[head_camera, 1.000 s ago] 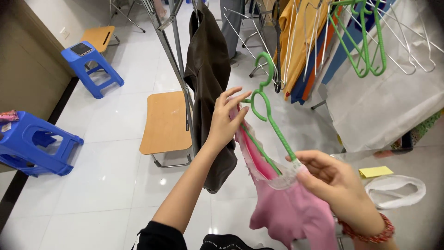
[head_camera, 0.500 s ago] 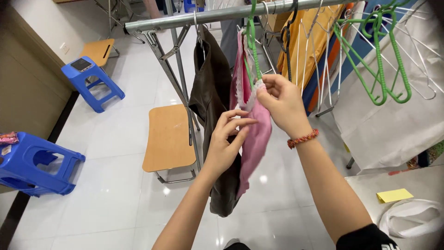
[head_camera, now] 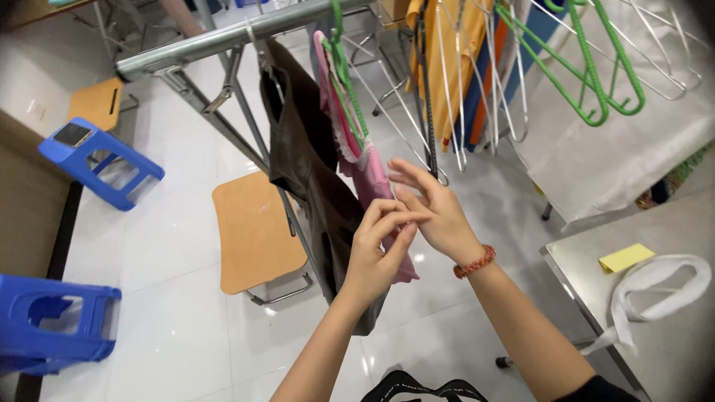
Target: The person opens a cardboard box and removes a pink garment wrapped in a plastic bag. They unwrap the garment, place it on a green hanger, and hang it on a clothing rack. The person then folds the plastic bag and places it on the table, closes the box, and handles several yellow sticky notes.
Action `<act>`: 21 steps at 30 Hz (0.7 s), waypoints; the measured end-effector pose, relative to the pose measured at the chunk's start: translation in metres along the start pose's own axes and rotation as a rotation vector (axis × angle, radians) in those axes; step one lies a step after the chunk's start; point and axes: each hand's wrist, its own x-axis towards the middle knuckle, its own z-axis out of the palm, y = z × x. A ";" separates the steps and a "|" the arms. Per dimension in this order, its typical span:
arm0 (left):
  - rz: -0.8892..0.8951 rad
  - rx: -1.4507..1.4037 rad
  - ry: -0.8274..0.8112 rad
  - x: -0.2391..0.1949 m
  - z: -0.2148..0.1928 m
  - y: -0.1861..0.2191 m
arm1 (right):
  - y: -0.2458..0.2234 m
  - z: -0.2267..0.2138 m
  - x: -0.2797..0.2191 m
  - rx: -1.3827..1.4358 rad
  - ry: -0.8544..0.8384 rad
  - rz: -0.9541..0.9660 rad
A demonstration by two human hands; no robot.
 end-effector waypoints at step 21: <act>-0.615 -0.318 -1.122 -0.131 0.311 -0.038 | 0.132 -0.171 -0.526 0.134 1.559 0.706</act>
